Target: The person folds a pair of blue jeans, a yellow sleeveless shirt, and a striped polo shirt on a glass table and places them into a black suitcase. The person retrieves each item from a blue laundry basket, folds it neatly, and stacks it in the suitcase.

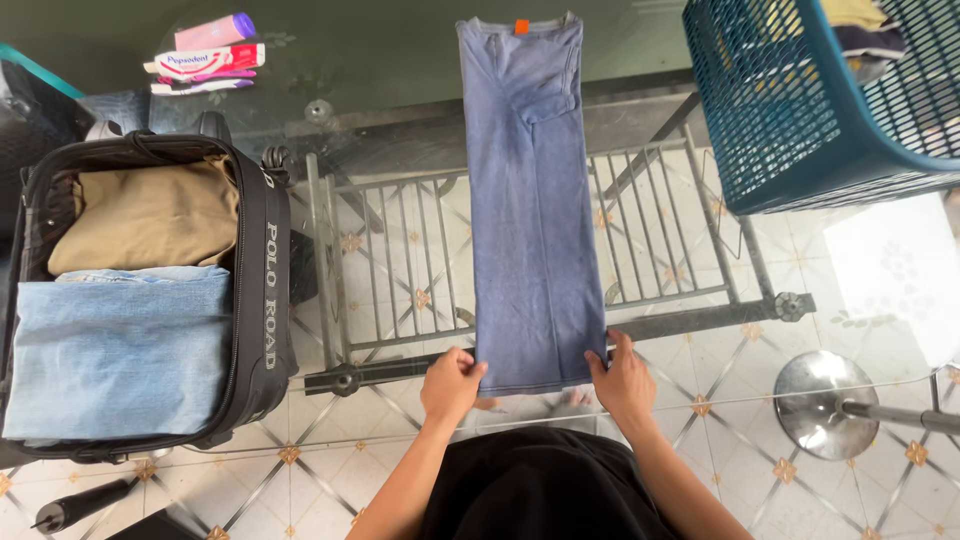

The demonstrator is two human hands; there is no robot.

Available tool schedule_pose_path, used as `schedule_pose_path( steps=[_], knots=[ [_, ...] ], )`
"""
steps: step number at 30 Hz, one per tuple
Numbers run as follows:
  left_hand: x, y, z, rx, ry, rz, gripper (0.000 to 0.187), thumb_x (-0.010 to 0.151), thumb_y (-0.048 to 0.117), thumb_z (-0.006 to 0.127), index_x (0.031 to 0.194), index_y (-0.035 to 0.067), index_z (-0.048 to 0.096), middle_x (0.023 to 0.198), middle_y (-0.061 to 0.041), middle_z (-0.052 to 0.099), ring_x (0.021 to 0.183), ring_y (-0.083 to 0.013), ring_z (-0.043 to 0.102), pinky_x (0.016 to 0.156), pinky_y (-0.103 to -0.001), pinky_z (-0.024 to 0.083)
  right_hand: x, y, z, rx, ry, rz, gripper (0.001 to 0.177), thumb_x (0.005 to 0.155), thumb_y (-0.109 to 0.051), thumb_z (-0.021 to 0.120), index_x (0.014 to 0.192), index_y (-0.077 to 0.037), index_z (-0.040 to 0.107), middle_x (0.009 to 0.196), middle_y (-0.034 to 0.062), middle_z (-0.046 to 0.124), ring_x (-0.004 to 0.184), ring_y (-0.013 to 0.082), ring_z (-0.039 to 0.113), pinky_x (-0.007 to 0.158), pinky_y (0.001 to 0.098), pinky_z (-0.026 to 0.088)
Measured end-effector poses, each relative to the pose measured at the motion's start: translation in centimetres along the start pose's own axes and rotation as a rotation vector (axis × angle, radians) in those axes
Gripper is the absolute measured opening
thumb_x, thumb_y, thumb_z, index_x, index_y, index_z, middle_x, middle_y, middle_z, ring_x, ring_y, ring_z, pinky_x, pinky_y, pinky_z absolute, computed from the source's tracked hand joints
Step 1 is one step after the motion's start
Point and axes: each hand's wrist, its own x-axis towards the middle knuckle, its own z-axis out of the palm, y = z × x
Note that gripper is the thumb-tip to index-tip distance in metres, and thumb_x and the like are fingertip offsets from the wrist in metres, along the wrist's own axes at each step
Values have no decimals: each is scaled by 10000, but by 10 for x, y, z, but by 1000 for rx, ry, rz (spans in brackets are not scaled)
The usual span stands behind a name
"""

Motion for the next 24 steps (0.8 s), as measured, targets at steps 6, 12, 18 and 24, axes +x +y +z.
schedule_pose_path(
  steps=[6,12,18,24],
  knots=[
    [-43,-7,20,-118,39,19,358,835,249,780,1067,118,541,738,-25,759,639,-213,736,631,-365,530,2,33,-13,50,-114,27,528,875,-403,734,1316,-177,554,835,63,734,831,317,712,732,476,515],
    [-90,12,48,126,151,123,383,818,270,807,1037,117,534,931,-101,770,884,-289,717,727,-422,530,-8,58,-50,-88,15,-162,548,874,-375,732,1354,-166,570,1092,87,698,1020,308,674,808,454,548],
    [-70,46,98,287,503,703,454,1002,222,627,1415,63,528,1477,-179,517,1387,-390,476,1118,-491,420,5,41,-41,-84,88,-652,484,962,-288,643,1377,-52,560,1523,169,488,1423,357,436,1152,482,377],
    [-53,35,146,572,509,696,641,1036,398,476,1552,30,381,1649,-180,313,1554,-368,212,1246,-522,172,4,43,-7,-228,-28,-877,627,1004,-423,529,1547,-133,411,1639,201,289,1522,386,235,1224,504,200]
  ],
)
